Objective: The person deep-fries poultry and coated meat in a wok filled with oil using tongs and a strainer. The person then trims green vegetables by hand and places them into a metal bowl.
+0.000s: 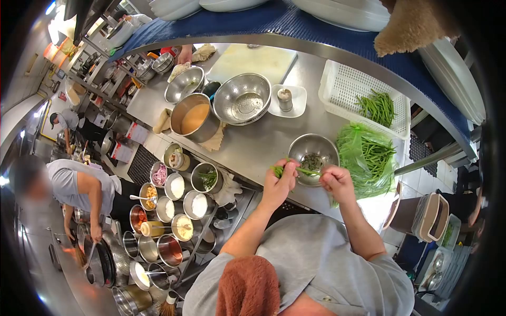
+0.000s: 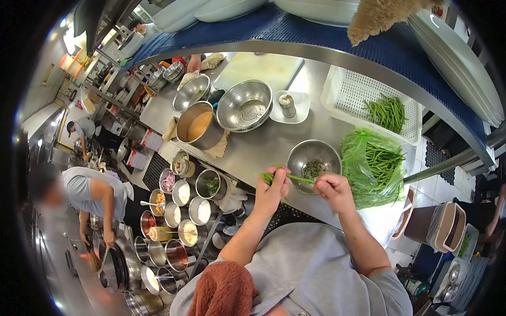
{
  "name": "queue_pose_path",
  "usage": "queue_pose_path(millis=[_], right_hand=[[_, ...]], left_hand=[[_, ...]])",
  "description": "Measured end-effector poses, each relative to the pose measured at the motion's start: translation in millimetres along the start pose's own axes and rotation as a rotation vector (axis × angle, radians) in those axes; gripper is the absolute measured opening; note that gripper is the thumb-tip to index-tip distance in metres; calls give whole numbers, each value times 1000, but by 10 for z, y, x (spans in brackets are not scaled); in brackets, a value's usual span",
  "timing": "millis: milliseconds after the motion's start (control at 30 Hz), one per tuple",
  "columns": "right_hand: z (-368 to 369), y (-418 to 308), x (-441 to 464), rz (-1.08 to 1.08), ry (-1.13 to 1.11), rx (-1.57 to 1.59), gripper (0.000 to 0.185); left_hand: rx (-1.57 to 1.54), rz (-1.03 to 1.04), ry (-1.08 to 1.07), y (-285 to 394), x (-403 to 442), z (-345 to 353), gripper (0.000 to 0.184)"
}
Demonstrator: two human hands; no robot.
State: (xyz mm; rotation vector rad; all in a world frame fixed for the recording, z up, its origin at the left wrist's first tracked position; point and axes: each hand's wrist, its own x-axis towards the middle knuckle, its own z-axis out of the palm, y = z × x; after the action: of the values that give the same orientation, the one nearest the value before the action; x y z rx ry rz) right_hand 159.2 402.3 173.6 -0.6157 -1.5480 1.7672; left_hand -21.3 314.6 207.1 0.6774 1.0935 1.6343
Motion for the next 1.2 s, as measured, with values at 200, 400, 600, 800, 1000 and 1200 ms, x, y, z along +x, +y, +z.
queue_pose_path(millis=[200, 400, 600, 800, 1000, 1200], right_hand=[[-114, -128, 250, -152, 22, 27, 8], [120, -304, 250, -415, 148, -753, 21], [77, -212, 82, -301, -235, -1008, 14], [32, -1, 38, 65, 143, 159, 22], [-114, -61, 461, -413, 145, -695, 14], [-997, -296, 315, -195, 550, -968, 21]], left_hand=[[266, -148, -3, 88, 28, -97, 22], [1100, 333, -279, -35, 17, -108, 15], [1234, 326, -360, -103, -9, -90, 14], [954, 421, -299, -88, -65, 15, 9], [743, 131, -76, -158, -28, -84, 25], [383, -55, -13, -16, -56, -111, 23]])
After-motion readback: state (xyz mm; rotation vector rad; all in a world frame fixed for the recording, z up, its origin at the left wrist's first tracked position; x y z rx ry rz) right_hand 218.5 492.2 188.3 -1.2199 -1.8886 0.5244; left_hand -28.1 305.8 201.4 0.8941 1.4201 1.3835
